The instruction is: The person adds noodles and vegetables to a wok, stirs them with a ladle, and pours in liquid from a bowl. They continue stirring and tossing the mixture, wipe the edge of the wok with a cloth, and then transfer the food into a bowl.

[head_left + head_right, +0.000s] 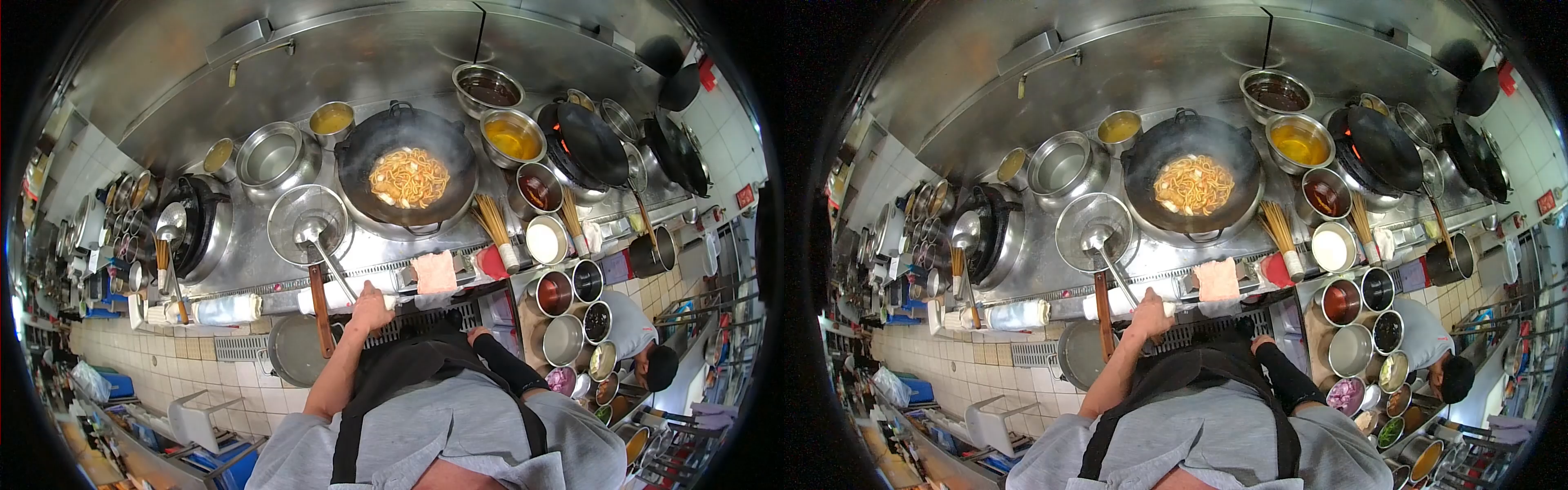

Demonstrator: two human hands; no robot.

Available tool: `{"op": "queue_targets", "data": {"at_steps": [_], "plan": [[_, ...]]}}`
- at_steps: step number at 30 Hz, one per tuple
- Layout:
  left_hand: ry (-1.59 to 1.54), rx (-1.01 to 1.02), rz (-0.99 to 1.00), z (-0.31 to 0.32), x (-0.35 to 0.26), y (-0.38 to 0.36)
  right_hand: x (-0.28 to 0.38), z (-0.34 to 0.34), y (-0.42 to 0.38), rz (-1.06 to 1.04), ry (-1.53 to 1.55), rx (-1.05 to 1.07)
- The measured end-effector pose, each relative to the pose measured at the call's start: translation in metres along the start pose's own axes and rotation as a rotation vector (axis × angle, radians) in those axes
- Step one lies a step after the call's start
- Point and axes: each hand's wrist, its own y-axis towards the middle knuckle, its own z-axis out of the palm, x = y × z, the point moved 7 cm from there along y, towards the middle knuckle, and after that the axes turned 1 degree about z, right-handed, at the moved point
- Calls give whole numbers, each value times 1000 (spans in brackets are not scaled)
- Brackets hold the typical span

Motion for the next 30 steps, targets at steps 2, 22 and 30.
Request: {"op": "queue_targets", "data": {"at_steps": [2,22,30], "plan": [[3,0,-5,-1,0,-1,-2,4,4,-4,3,-2],[-3,18,-11,1,2,0,-3,10,10,-22,-62,0],[3,-9,7,1,2,0,9,1,-2,-75,-178,90]]}}
